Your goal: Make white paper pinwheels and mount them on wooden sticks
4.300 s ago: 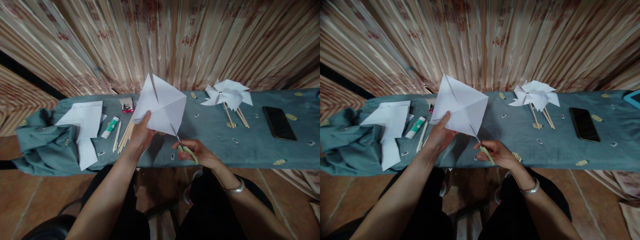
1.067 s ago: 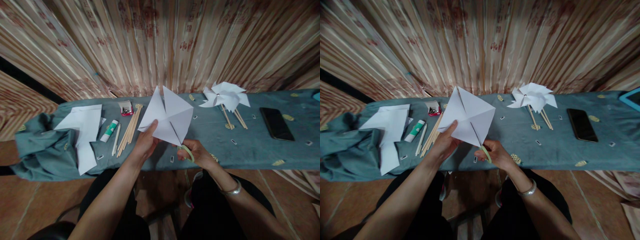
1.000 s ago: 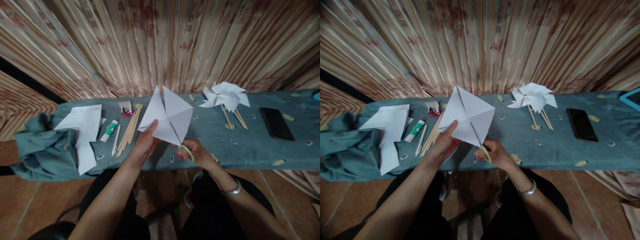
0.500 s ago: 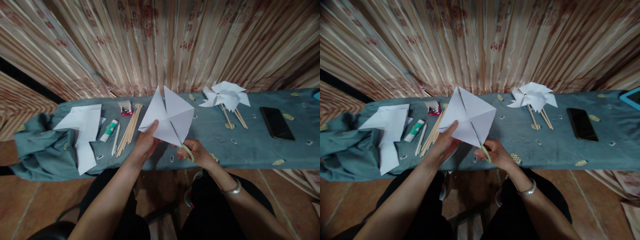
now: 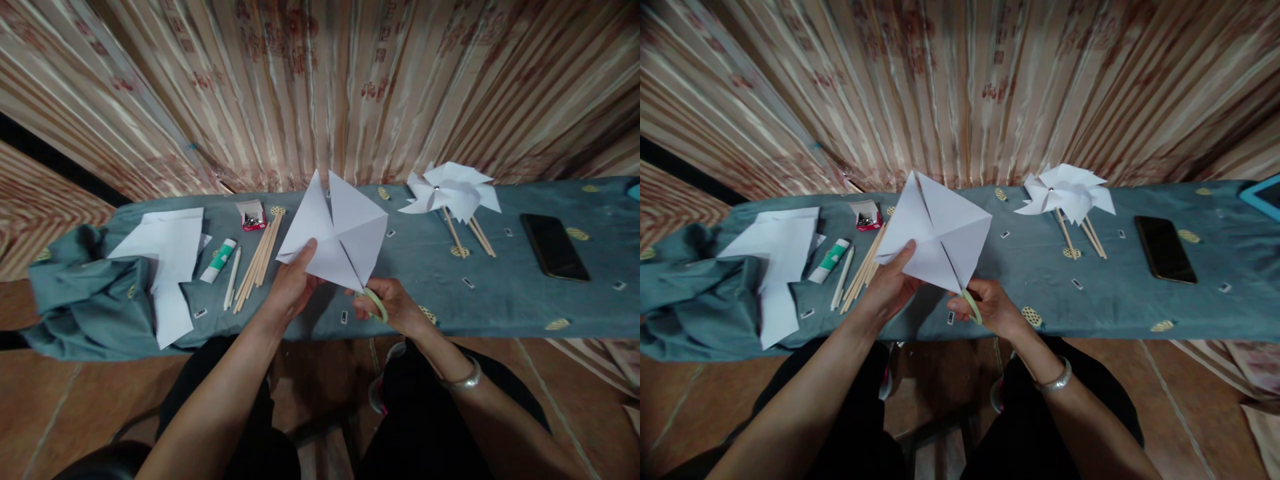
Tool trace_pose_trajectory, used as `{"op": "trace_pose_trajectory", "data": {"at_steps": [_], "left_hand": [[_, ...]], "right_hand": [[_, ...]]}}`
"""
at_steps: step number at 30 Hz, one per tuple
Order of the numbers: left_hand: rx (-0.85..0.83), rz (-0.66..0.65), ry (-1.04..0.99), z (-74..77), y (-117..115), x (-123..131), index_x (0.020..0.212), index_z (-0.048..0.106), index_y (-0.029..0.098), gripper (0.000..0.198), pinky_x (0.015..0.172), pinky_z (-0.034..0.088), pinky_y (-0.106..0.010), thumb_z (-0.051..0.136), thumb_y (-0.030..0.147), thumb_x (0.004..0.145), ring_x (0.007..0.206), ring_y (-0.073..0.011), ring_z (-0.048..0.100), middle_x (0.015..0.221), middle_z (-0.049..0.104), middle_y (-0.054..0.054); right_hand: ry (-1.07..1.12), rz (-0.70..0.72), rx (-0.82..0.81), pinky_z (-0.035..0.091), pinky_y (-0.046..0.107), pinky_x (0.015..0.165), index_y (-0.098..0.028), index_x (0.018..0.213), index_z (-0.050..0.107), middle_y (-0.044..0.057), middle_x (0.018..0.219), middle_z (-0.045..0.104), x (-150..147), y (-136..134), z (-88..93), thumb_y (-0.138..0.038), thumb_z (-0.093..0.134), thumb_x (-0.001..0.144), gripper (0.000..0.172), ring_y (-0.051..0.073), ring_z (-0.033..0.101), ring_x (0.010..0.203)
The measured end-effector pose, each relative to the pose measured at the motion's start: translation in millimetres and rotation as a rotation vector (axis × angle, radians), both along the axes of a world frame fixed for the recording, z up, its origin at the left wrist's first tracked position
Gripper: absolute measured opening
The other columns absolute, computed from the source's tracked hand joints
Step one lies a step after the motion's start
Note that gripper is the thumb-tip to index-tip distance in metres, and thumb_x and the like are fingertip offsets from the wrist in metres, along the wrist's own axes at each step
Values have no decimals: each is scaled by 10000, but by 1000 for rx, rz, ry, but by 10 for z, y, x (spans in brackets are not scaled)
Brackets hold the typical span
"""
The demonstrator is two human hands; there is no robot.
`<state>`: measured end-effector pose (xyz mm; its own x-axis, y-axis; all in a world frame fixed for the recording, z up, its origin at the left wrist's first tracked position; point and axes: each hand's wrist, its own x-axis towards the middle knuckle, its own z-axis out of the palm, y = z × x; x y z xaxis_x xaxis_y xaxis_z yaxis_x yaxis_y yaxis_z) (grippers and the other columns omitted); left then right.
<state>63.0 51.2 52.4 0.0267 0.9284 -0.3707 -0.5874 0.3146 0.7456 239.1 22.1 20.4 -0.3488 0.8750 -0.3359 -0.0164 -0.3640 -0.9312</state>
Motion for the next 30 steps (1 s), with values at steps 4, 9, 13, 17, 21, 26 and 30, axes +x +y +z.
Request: {"op": "trace_pose_trajectory", "data": {"at_steps": [4,9,13,17,21,26,30], "left_hand": [[14,-8,11,-16,-1,-5,1013,657,136,196,839,561,-333,676,263,866,871,-191,704,980,745,-76],[28,18,-3,-22,4,-10,1028,661,125,195,865,559,-323,672,233,866,900,-192,711,969,755,-68],[61,54,-22,4,37,-41,1096,669,152,236,864,561,-294,668,204,865,965,-193,714,1003,762,-59],[100,99,-55,74,82,-122,1235,621,205,394,862,571,-300,691,191,848,1037,-207,707,1061,761,-57],[119,136,-54,127,110,-218,1293,586,244,481,878,578,-318,705,177,832,1069,-219,698,1086,756,-52],[170,106,-25,108,100,-264,1274,602,229,456,897,576,-353,686,180,828,1095,-244,682,1128,743,-57],[145,-7,67,19,52,-214,1200,646,175,441,938,552,-409,730,206,769,1102,-283,672,1111,747,-75]], "right_hand": [[-10,1,3,439,235,456,-154,714,703,-12,512,624,4,6,-25,-540,881,510,472,102,530,456],[-16,39,11,450,239,483,-156,752,694,-7,534,640,3,4,-49,-581,863,525,511,105,543,476],[-26,118,-3,486,251,549,-146,849,671,5,610,666,27,-14,-21,-623,827,567,576,115,584,544],[-108,208,-25,480,260,570,-145,903,643,-12,635,626,162,-26,29,-562,832,615,541,120,577,575],[-166,237,19,470,283,559,-140,906,653,22,652,640,453,5,78,-613,765,688,532,146,582,586],[-214,6,125,472,268,559,-164,896,695,46,673,693,791,84,64,-642,770,673,533,141,587,578],[-153,-324,236,491,273,577,-208,894,708,36,698,722,861,170,-6,-620,834,588,528,162,629,614]]}}
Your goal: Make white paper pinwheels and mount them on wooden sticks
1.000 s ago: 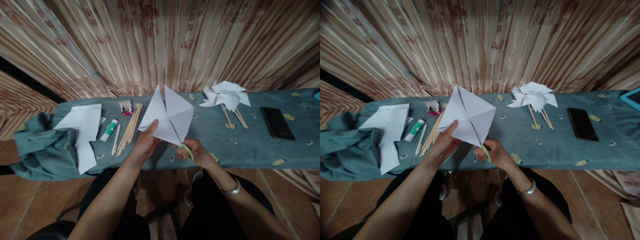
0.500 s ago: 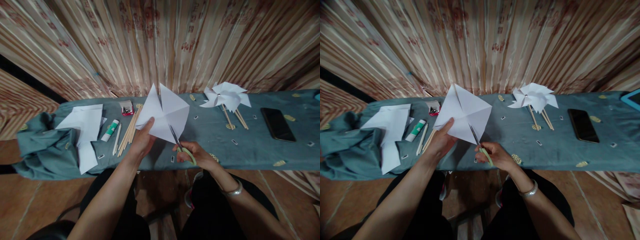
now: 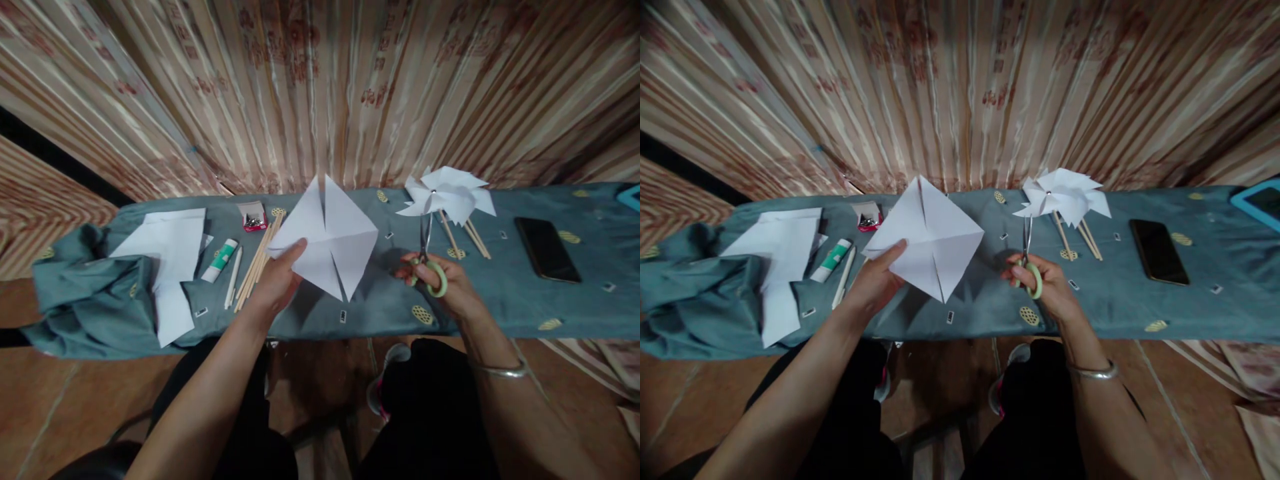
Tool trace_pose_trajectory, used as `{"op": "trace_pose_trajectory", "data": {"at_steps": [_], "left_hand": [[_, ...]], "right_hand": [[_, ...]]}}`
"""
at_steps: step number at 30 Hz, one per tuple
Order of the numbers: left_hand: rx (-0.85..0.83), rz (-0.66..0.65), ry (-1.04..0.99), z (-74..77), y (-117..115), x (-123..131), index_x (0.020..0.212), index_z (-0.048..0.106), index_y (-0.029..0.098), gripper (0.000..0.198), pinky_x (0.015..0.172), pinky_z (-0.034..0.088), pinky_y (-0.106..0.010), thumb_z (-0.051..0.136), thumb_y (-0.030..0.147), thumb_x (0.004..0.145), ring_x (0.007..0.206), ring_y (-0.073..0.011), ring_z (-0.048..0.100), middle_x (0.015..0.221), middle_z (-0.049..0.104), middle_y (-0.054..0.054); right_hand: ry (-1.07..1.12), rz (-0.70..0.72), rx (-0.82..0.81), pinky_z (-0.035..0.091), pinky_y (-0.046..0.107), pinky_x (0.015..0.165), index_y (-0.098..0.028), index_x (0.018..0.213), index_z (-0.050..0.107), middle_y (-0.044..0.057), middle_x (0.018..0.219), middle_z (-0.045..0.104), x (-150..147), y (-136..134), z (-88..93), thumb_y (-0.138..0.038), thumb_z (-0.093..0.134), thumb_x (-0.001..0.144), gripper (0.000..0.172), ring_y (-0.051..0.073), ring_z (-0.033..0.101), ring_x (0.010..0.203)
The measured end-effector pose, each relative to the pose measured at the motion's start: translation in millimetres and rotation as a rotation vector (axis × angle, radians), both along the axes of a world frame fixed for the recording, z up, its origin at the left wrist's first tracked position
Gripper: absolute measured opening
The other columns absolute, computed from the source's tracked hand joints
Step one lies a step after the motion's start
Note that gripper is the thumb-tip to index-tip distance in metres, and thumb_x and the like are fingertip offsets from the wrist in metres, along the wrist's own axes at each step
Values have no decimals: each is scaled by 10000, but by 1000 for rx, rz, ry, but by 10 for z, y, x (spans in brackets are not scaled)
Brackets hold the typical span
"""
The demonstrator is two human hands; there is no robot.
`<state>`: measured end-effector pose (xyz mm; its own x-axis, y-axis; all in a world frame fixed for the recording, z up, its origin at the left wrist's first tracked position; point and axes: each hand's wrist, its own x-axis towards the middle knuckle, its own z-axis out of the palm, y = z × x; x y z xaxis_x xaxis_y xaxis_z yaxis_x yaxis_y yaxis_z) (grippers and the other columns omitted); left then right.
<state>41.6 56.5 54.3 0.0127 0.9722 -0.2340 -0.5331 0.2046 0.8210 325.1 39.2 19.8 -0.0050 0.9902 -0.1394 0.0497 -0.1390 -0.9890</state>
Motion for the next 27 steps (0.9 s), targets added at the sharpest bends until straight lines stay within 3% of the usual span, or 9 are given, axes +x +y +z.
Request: {"op": "trace_pose_trajectory", "data": {"at_steps": [3,6,8,13,17,22,27], "left_hand": [[-33,-81,80,-98,-49,49,1055,708,168,380,992,510,-433,795,274,700,1102,-303,664,1064,758,-77],[-88,-147,154,-178,-97,87,927,724,159,353,1028,467,-445,840,322,636,1104,-314,654,1033,761,-82],[-119,-178,194,-205,-122,106,910,719,148,374,1027,456,-444,851,335,614,1101,-313,649,1050,756,-90],[-154,-232,239,-226,-142,130,935,715,140,416,969,476,-417,857,345,602,1019,-289,664,1070,747,-100],[-163,-229,223,-216,-127,135,939,712,152,441,942,494,-412,871,379,596,1010,-303,672,1031,754,-90],[-76,-247,-5,-104,-110,176,1055,697,163,590,1010,475,-468,733,633,700,1176,-365,615,1061,747,-108],[36,-298,-125,-18,-134,212,1161,661,184,669,1093,404,-511,629,714,753,1337,-374,488,1219,697,-116]], "right_hand": [[17,-73,52,505,280,613,-232,901,713,27,750,740,-7,70,-20,-549,864,588,470,176,663,673],[7,-49,74,509,280,648,-247,914,711,15,821,749,-31,113,-7,-478,880,599,426,172,669,724],[18,2,67,501,267,646,-246,913,709,-1,826,735,-61,122,8,-439,898,573,435,161,659,740],[47,101,-51,402,204,515,-210,886,704,-70,685,613,-151,101,30,-316,925,510,449,72,515,575],[114,109,-148,443,226,537,-200,877,693,-61,693,645,-217,78,25,-284,919,498,449,88,544,582],[234,-18,-164,449,238,510,-206,822,708,-48,683,691,-392,76,-23,-287,924,444,443,108,575,551],[370,-246,-96,457,240,528,-220,745,703,-67,641,671,-656,112,-140,-269,932,417,403,97,557,537]]}}
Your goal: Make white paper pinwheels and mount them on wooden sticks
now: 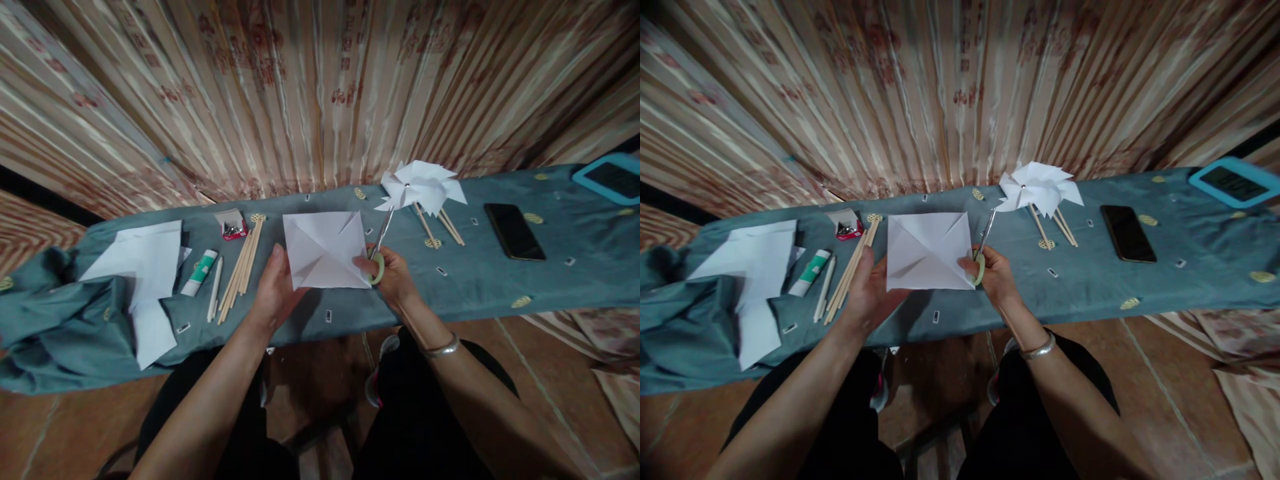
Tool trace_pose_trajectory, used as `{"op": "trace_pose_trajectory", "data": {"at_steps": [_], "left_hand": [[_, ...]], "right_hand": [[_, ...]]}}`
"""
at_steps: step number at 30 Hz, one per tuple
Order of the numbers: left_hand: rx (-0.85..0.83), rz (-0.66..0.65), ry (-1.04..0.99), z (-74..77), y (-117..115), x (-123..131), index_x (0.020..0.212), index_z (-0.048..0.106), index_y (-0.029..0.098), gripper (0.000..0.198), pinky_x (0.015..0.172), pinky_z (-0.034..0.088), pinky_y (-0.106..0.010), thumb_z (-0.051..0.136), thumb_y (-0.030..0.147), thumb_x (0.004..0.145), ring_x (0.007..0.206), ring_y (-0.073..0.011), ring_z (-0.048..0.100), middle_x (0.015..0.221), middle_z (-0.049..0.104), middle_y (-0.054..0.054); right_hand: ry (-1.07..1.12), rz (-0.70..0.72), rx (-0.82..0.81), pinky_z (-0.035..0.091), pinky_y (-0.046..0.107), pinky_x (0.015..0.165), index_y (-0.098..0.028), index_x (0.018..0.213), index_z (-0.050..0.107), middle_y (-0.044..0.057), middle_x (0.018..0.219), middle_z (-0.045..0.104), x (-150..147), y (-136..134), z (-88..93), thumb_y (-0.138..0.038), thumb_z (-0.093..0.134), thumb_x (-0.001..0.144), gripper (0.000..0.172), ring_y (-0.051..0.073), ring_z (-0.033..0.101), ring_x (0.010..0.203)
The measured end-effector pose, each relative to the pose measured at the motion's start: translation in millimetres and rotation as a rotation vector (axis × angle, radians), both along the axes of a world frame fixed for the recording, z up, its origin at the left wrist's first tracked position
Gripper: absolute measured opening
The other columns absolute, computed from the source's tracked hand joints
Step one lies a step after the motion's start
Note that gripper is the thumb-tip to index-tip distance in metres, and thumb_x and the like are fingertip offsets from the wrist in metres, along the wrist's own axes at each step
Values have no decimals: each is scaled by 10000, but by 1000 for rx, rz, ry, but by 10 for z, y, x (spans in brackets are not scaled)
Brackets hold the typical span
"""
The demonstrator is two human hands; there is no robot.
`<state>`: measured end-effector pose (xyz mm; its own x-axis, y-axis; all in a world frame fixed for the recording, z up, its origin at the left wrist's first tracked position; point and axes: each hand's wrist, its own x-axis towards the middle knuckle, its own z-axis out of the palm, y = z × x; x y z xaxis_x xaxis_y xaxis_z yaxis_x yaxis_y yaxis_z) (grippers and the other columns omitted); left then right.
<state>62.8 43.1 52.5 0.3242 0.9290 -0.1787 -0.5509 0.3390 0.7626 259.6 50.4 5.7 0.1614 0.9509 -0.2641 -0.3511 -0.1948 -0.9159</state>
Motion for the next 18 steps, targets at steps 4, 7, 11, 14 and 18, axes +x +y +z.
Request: {"op": "trace_pose_trajectory", "data": {"at_steps": [4,7,11,14,18], "left_hand": [[10,-4,-45,-40,-29,40,1224,618,203,700,1118,363,-538,688,685,721,1388,-360,428,1346,623,-116],[24,15,-36,-75,-43,103,1220,618,229,684,1103,379,-542,765,619,678,1356,-354,470,1310,648,-102],[99,96,84,-119,-29,208,1209,628,198,686,1093,407,-484,871,395,599,1224,-318,596,1164,722,-96],[85,265,219,-194,9,246,1199,632,192,645,1070,433,-454,844,261,593,1142,-290,643,1125,739,-74],[67,412,389,-260,65,195,1196,633,226,609,1021,473,-433,802,234,611,1107,-283,651,1132,739,-49]], "right_hand": [[92,-99,20,501,251,592,-226,751,704,-63,678,693,-153,22,-40,-299,939,416,416,103,590,588],[90,-99,43,530,277,642,-228,769,708,-46,721,716,-223,25,-28,-345,935,430,424,121,617,632],[48,-103,67,529,295,654,-214,793,696,-35,716,712,-306,24,-13,-365,929,433,455,130,613,632],[30,-75,80,506,285,616,-204,779,677,-39,673,691,-368,25,0,-395,923,438,462,131,593,613],[3,-18,78,470,264,569,-208,774,671,-52,645,661,-399,16,31,-408,927,435,470,120,562,586]]}}
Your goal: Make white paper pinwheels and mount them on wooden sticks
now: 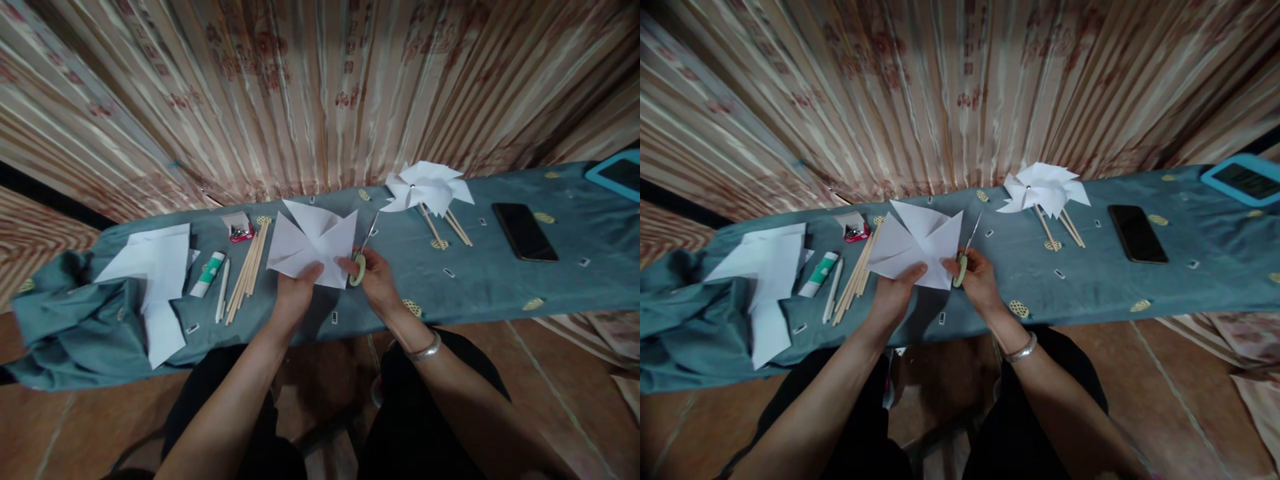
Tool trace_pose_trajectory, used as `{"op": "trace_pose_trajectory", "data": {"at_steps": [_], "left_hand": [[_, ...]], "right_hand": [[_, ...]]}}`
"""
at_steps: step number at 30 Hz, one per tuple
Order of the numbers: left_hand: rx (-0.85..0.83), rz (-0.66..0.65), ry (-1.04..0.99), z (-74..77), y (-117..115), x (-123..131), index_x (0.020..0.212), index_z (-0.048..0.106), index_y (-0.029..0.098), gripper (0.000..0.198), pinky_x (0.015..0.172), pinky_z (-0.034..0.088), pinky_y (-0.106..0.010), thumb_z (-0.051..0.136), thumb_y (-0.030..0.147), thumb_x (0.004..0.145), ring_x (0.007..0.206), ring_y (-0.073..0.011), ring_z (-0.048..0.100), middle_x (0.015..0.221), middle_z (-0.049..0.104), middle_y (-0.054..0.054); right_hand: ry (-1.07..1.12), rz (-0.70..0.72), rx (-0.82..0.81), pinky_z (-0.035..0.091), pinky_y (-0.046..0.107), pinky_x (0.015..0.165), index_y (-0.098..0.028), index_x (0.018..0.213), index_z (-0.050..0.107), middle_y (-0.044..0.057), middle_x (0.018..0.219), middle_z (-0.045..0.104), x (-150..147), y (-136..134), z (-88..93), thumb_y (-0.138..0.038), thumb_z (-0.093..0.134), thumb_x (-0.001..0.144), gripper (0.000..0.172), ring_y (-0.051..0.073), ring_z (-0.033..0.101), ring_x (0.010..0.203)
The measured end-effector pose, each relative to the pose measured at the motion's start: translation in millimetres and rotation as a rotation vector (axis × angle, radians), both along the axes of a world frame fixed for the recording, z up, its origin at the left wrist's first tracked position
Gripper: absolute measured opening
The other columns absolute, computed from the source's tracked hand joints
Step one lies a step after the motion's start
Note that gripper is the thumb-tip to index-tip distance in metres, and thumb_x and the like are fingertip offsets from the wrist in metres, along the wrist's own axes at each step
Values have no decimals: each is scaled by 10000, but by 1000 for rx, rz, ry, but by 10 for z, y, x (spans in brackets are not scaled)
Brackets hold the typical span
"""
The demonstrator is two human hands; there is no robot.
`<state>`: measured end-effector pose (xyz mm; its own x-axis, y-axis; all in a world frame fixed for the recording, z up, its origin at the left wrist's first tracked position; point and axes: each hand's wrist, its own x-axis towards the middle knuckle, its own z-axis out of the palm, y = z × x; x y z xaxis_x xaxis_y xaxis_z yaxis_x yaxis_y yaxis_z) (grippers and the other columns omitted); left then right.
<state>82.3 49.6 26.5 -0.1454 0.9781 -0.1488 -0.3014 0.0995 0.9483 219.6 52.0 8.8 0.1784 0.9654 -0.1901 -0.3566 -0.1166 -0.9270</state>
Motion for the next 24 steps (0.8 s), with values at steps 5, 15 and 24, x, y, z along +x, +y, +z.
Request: {"op": "trace_pose_trajectory", "data": {"at_steps": [5,15,24], "left_hand": [[27,106,174,110,74,-162,1227,618,229,606,997,482,-403,776,226,643,1157,-284,633,1107,744,-54],[99,132,215,167,196,-343,1257,599,262,651,1066,445,-411,810,286,641,1274,-298,554,1206,707,-45],[97,87,224,187,142,-240,1271,591,268,651,1053,442,-413,792,254,652,1255,-307,568,1142,730,-34]], "right_hand": [[-89,252,-15,465,264,567,-197,871,686,-16,668,673,79,-88,28,-557,863,551,514,134,604,587],[-236,853,-64,498,253,606,-151,947,673,49,751,719,313,-314,97,-669,734,690,581,131,630,631],[-302,887,-110,501,249,598,-149,881,683,36,711,693,305,-292,190,-633,778,653,543,136,625,630]]}}
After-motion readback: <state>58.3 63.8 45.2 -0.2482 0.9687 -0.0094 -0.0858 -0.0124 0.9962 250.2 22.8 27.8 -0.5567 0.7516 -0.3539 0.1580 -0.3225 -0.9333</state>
